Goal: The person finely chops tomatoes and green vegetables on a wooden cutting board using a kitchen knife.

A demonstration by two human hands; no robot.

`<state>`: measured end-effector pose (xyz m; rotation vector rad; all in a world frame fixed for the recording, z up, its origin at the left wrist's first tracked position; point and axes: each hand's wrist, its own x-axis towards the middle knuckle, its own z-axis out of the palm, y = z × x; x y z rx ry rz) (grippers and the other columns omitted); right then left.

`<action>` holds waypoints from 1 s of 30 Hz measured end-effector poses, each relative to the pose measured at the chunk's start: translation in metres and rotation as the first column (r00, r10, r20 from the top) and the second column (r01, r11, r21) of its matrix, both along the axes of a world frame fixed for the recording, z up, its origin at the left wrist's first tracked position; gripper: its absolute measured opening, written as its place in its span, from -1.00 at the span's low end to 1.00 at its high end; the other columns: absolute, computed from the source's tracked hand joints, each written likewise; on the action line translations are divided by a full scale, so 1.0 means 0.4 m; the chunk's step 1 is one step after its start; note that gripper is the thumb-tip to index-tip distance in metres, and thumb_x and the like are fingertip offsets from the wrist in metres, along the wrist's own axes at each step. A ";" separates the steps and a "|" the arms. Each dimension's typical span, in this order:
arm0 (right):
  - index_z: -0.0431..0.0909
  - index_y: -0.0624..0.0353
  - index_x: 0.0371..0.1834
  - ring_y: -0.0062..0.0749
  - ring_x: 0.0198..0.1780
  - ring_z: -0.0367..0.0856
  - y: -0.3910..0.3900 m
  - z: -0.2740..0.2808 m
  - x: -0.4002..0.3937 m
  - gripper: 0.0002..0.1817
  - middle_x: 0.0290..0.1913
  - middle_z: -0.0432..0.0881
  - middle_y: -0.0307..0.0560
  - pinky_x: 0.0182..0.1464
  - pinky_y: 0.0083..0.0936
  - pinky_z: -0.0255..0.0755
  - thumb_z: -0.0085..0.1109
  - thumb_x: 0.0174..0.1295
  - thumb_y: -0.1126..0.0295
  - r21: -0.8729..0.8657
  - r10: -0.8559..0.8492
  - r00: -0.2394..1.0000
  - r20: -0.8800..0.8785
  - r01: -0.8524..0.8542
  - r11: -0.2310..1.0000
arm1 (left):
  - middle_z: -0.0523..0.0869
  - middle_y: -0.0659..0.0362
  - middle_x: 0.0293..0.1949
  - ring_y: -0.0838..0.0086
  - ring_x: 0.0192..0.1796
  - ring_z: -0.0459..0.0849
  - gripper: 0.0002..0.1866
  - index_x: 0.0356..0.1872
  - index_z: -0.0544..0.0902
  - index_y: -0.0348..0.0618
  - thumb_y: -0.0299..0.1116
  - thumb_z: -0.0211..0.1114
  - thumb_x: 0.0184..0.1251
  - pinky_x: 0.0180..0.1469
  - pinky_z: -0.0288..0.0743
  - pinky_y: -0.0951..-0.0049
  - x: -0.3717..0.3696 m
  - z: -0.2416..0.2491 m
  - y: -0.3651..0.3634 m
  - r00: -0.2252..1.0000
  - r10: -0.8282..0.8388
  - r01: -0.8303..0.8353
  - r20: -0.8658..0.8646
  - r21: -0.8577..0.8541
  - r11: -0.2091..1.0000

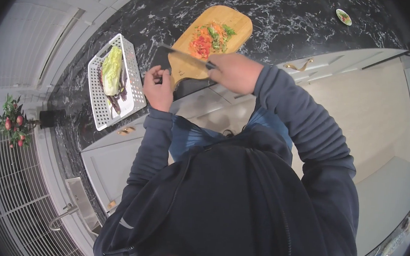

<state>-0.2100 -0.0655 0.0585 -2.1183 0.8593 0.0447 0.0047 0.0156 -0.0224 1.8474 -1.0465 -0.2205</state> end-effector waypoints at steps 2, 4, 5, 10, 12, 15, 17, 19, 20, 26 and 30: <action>0.30 0.15 -0.33 -0.31 -0.50 0.29 -0.027 -0.004 -0.014 -0.75 -0.49 0.38 -0.10 -0.39 -0.36 0.17 -0.23 0.35 0.21 -0.064 -0.040 0.999 0.029 0.042 0.997 | 0.58 0.20 -0.32 0.41 -0.22 0.52 -0.72 -0.13 0.57 -0.17 -0.33 0.18 0.13 -0.14 0.41 0.39 0.005 -0.008 0.001 0.998 -0.043 0.044 0.043 -0.003 0.999; 0.31 0.18 -0.29 -0.35 -0.52 0.26 -0.039 0.018 -0.037 -0.75 -0.52 0.34 -0.13 -0.40 -0.38 0.15 -0.23 0.35 0.22 -0.058 -0.083 0.994 0.065 0.087 0.994 | 0.58 0.21 -0.32 0.39 -0.21 0.51 -0.72 -0.14 0.57 -0.16 -0.31 0.17 0.13 -0.13 0.40 0.35 0.006 -0.011 -0.001 0.995 -0.071 0.072 0.075 -0.013 0.997; 0.32 0.20 -0.23 -0.37 -0.52 0.24 -0.044 0.034 -0.049 -0.75 -0.54 0.32 -0.15 -0.39 -0.40 0.14 -0.23 0.35 0.23 -0.031 -0.112 0.990 0.091 0.115 0.993 | 0.59 0.22 -0.33 0.38 -0.21 0.51 -0.73 -0.15 0.58 -0.15 -0.31 0.16 0.14 -0.11 0.39 0.33 0.007 -0.013 -0.002 0.992 -0.081 0.083 0.095 -0.017 0.996; 0.36 0.20 -0.12 -0.35 -0.49 0.33 -0.049 0.044 -0.081 -0.73 -0.48 0.44 -0.13 -0.37 -0.41 0.20 -0.19 0.35 0.23 -0.196 -0.124 0.969 0.211 0.167 0.966 | 0.60 0.21 -0.30 0.37 -0.19 0.52 -0.72 -0.14 0.58 -0.15 -0.27 0.16 0.14 -0.08 0.39 0.31 0.012 -0.020 -0.001 0.991 -0.086 0.091 0.107 -0.044 0.995; 0.38 0.16 -0.03 -0.32 -0.51 0.35 -0.046 0.040 -0.089 -0.73 -0.48 0.47 -0.13 -0.40 -0.39 0.21 -0.16 0.32 0.26 -0.298 -0.101 0.974 0.202 0.160 0.941 | 0.61 0.18 -0.25 0.37 -0.15 0.54 -0.68 -0.11 0.58 -0.15 -0.23 0.15 0.16 -0.06 0.39 0.31 0.015 -0.011 0.003 0.991 -0.100 0.103 0.089 -0.035 0.994; 0.38 0.08 0.00 -0.21 -0.60 0.38 -0.030 0.037 -0.110 -0.74 -0.53 0.49 -0.11 -0.48 -0.33 0.25 -0.09 0.24 0.36 -0.450 -0.022 0.989 0.144 0.085 0.889 | 0.61 0.12 -0.23 0.32 -0.15 0.54 -0.72 -0.16 0.59 -0.18 -0.25 0.19 0.17 -0.05 0.40 0.33 0.018 0.030 0.008 0.987 -0.120 0.131 0.106 -0.100 0.986; 0.33 0.05 0.10 -0.13 -0.63 0.38 -0.029 0.015 -0.128 -0.64 -0.58 0.49 -0.04 -0.52 -0.32 0.24 -0.08 0.20 0.38 -0.559 0.054 0.989 0.137 0.033 0.828 | 0.62 0.10 -0.20 0.30 -0.14 0.56 -0.74 -0.12 0.57 -0.19 -0.28 0.12 0.25 -0.05 0.44 0.31 0.021 0.070 0.003 0.979 -0.131 0.159 0.157 -0.186 0.970; 0.32 0.05 0.08 -0.08 -0.61 0.41 -0.023 0.000 -0.137 -0.64 -0.54 0.52 -0.02 -0.53 -0.31 0.26 -0.06 0.19 0.37 -0.605 0.072 0.994 0.077 -0.011 0.796 | 0.62 0.10 -0.18 0.30 -0.12 0.56 -0.72 -0.11 0.57 -0.19 -0.25 0.08 0.29 -0.04 0.43 0.31 0.003 0.119 0.001 0.962 -0.189 0.230 0.197 -0.212 0.950; 0.33 0.05 0.03 -0.04 -0.58 0.45 -0.022 -0.004 -0.141 -0.67 -0.50 0.55 -0.01 -0.53 -0.30 0.28 -0.05 0.18 0.35 -0.628 0.073 0.997 0.018 -0.046 0.777 | 0.62 0.11 -0.16 0.29 -0.09 0.55 -0.70 -0.11 0.58 -0.19 -0.22 0.05 0.31 -0.03 0.42 0.31 -0.009 0.147 -0.002 0.944 -0.241 0.291 0.226 -0.223 0.930; 0.31 0.08 -0.16 -0.17 -0.63 0.42 -0.017 -0.027 -0.155 -0.78 -0.58 0.43 -0.13 -0.65 -0.31 0.21 -0.04 0.09 0.42 -0.790 0.121 0.991 -0.048 -0.112 0.603 | 0.61 0.08 -0.08 0.21 -0.01 0.52 -0.65 -0.08 0.56 -0.19 -0.16 -0.02 0.37 0.06 0.35 0.26 -0.095 0.240 -0.043 0.588 -0.750 0.762 0.304 0.102 0.639; 0.31 0.09 -0.29 -0.28 -0.72 0.34 -0.009 -0.038 -0.160 -0.91 -0.70 0.30 -0.19 -0.70 -0.36 0.18 -0.05 0.15 0.46 -0.871 0.165 0.983 -0.076 -0.146 0.469 | 0.60 0.06 -0.16 0.19 -0.10 0.50 -0.63 -0.08 0.51 -0.22 -0.14 -0.08 0.38 0.00 0.29 0.25 -0.124 0.246 -0.117 0.408 -0.893 0.837 0.190 0.311 0.449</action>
